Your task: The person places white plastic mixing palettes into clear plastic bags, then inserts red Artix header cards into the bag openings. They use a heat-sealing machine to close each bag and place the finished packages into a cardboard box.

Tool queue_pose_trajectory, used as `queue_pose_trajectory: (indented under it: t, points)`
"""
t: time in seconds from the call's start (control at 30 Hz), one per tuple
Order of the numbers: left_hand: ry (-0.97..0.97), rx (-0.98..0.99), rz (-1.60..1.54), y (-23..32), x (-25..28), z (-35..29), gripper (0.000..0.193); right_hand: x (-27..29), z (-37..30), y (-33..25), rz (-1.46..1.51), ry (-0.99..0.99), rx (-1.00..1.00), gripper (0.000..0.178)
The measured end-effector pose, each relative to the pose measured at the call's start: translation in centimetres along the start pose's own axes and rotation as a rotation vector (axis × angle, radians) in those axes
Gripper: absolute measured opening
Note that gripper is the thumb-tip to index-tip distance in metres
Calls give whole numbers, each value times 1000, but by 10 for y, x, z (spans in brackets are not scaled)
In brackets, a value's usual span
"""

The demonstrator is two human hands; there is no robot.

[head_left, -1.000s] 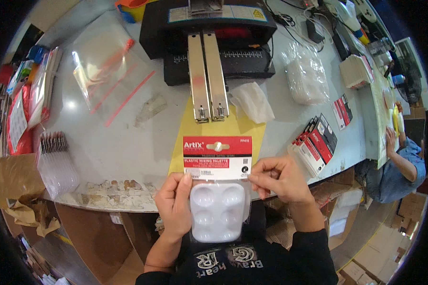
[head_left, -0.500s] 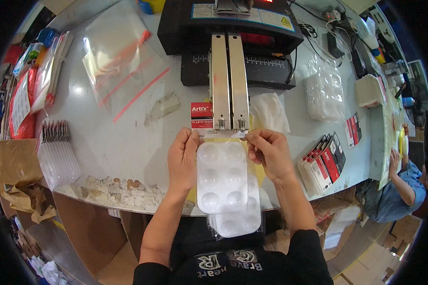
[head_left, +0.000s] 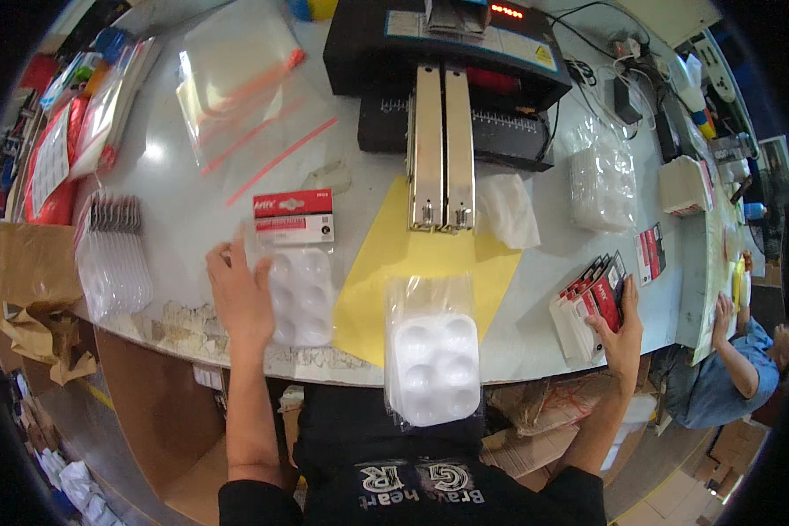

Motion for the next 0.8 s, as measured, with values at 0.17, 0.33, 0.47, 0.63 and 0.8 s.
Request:
queue_pose_trajectory:
  t: [0.17,0.33,0.47,0.63,0.8]
  points:
    - [-337,-151,-365,44,-25,-68,23,-1,2,34,116,18,-75,69]
    - [-341,-35,-554,76,-28,-82,18,25,6,-47,-31,81,4,46]
    - [-292,-216,-571,89,-22,-74,10,11,-2,-135,491,-338,205,45]
    - [-113,-438,-237,88,-28,-66,9,-9,13,-193,443,-354,311,50]
    - [-187,-342,-450,97,-14,-65,11,12,14,-194,636,-253,422,51]
Point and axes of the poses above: each hand's wrist, its own z-axis towards the middle knuckle, its own x-axis out of the back of the hand, y = z × x, the point moved 2 cm from there along z, towards the middle knuckle, and after that the axes turned 9 degrees about -z, right-handed, at the moved point
